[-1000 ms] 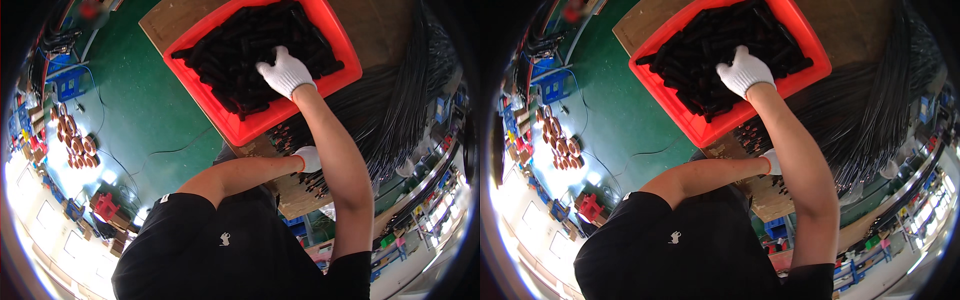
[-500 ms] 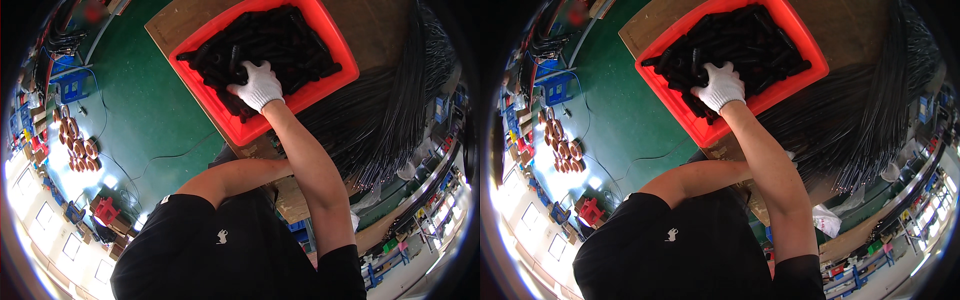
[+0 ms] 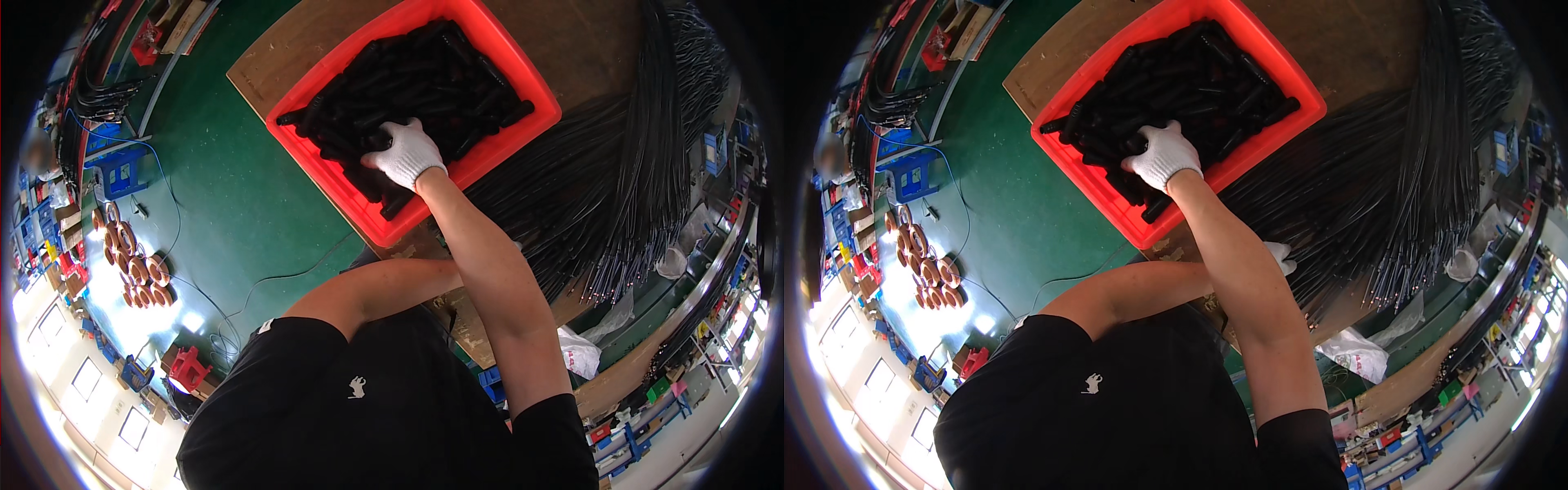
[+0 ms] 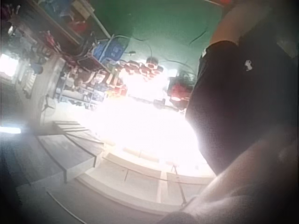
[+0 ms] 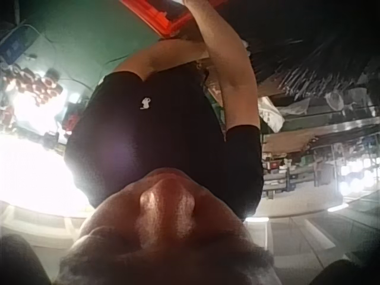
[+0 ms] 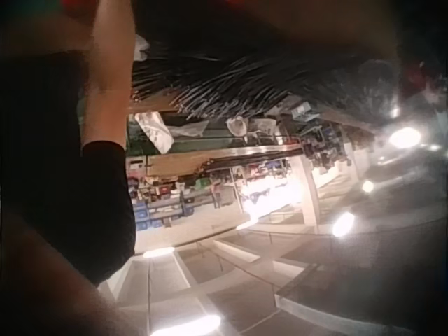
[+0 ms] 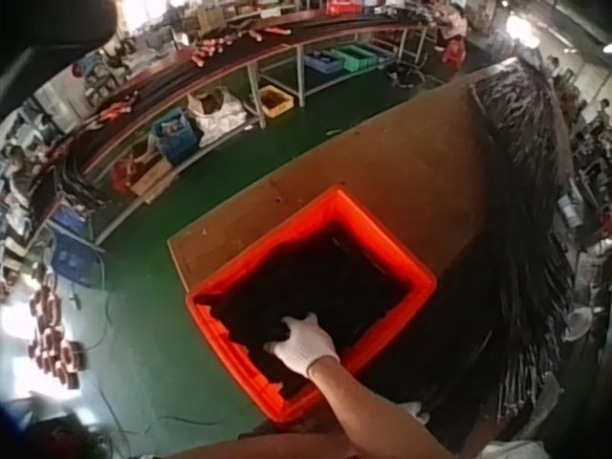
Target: The worker attaches protective rubber sleeves or covers onto the metal tips of thick black industrial cables.
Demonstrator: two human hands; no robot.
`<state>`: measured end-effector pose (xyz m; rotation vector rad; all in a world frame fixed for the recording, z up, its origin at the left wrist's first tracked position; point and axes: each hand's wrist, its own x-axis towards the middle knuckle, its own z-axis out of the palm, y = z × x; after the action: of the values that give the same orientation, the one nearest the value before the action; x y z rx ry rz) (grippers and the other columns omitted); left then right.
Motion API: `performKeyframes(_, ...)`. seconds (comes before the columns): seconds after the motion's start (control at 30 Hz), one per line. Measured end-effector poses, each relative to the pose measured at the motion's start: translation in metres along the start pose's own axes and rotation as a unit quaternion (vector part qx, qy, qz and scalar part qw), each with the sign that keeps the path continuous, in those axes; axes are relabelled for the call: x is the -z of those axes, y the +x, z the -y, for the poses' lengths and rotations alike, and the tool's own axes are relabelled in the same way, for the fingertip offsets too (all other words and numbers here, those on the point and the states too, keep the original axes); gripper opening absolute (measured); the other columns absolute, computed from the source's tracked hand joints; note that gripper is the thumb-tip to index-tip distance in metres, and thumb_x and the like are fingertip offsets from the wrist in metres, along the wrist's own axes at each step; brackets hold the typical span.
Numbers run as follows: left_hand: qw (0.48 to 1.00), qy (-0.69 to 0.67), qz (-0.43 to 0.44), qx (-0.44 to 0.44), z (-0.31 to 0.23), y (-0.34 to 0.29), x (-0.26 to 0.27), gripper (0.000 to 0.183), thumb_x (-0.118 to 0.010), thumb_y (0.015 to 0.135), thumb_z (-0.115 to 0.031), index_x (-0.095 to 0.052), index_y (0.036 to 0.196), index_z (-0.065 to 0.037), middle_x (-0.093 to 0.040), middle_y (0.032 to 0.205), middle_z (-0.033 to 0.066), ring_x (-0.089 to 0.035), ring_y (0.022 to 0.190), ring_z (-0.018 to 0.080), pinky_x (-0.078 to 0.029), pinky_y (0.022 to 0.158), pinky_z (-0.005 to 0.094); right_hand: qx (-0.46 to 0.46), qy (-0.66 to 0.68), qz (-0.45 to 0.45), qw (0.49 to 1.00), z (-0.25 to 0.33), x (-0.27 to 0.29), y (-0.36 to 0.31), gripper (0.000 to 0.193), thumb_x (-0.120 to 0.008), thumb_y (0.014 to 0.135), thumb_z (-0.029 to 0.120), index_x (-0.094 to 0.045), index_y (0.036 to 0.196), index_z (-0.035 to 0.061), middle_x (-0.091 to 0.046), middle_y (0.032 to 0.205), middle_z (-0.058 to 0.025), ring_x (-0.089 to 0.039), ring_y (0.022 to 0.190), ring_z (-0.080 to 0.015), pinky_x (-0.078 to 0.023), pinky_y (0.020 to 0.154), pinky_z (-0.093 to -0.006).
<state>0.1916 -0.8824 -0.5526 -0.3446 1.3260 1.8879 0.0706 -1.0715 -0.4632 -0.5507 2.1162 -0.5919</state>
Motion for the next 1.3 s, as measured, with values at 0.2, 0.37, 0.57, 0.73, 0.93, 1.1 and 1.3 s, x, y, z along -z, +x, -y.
performKeyframes(0.2,0.997,0.060,0.048,-0.005,-0.008,-0.003,-0.002,0.044,-0.062,0.110,-0.039,-0.069,0.132,-0.002,-0.074,0.113,0.0246,-0.072,0.106,0.0358,-0.053,0.096,0.0465,-0.007,0.179,-0.026,0.983,-0.030,0.007,0.004,0.048,-0.085,0.079,0.031,-0.078,0.120,0.0083,-0.073,0.109,-0.0194,-0.074,0.103,-0.0316,-0.060,0.093,-0.0421)
performKeyframes(0.37,0.956,-0.264,0.117,-0.054,0.040,0.057,-0.006,0.034,-0.055,0.116,-0.022,-0.064,0.147,-0.011,-0.064,0.148,0.0087,-0.062,0.132,0.0170,-0.050,0.111,0.0374,0.032,0.463,0.045,0.884,0.006,0.037,-0.015,0.019,-0.082,0.092,0.012,-0.070,0.107,0.0104,-0.067,0.087,-0.0025,-0.067,0.073,-0.0143,-0.055,0.058,-0.0313)
performKeyframes(0.57,0.997,0.039,0.063,-0.008,-0.067,-0.024,0.019,0.032,-0.061,0.109,-0.028,-0.068,0.137,-0.013,-0.072,0.128,0.0069,-0.069,0.109,0.0189,-0.057,0.087,0.0392,-0.004,0.666,-0.005,0.746,-0.063,0.108,-0.117,0.020,-0.079,0.101,0.025,-0.067,0.112,0.0130,-0.070,0.099,-0.0035,-0.071,0.076,-0.0188,-0.060,0.058,-0.0370)
performKeyframes(0.73,0.996,0.057,0.070,0.016,-0.080,-0.017,0.031,0.021,-0.057,0.108,-0.018,-0.074,0.113,-0.007,-0.075,0.095,0.0044,-0.070,0.081,0.0168,-0.055,0.064,0.0356,-0.009,0.715,-0.158,0.680,-0.136,0.107,-0.221,0.022,-0.077,0.101,0.025,-0.066,0.112,0.0105,-0.067,0.091,-0.0024,-0.069,0.074,-0.0167,-0.058,0.057,-0.0341)
performKeyframes(0.93,0.982,-0.052,0.084,0.162,-0.107,-0.023,0.004,0.016,-0.064,0.107,-0.020,-0.070,0.107,-0.005,-0.072,0.088,0.0071,-0.066,0.067,0.0179,-0.056,0.062,0.0359,-0.187,0.684,-0.305,0.635,-0.229,0.042,-0.333,0.021,-0.070,0.105,0.028,-0.066,0.107,0.0086,-0.068,0.079,-0.0034,-0.067,0.059,-0.0173,-0.055,0.049,-0.0341)
performKeyframes(1.1,0.980,-0.051,0.088,0.171,-0.105,-0.032,-0.025,0.024,-0.079,0.101,-0.025,-0.064,0.108,-0.007,-0.069,0.087,0.0058,-0.065,0.068,0.0151,-0.054,0.059,0.0324,-0.226,0.545,-0.305,0.748,-0.241,-0.027,-0.360,0.032,-0.079,0.096,0.033,-0.071,0.104,0.0037,-0.070,0.078,-0.0041,-0.066,0.056,-0.0160,-0.053,0.048,-0.0328)
performKeyframes(1.3,0.982,0.134,0.088,0.097,-0.115,-0.040,-0.056,0.039,-0.094,0.088,-0.025,-0.061,0.103,-0.009,-0.065,0.083,0.0031,-0.059,0.063,0.0121,-0.042,0.052,0.0293,-0.379,0.162,-0.290,0.864,-0.206,-0.016,-0.327,0.042,-0.083,0.087,0.046,-0.079,0.119,0.0182,-0.064,0.133,-0.0244,-0.073,0.114,-0.0434,-0.060,0.097,-0.0501)
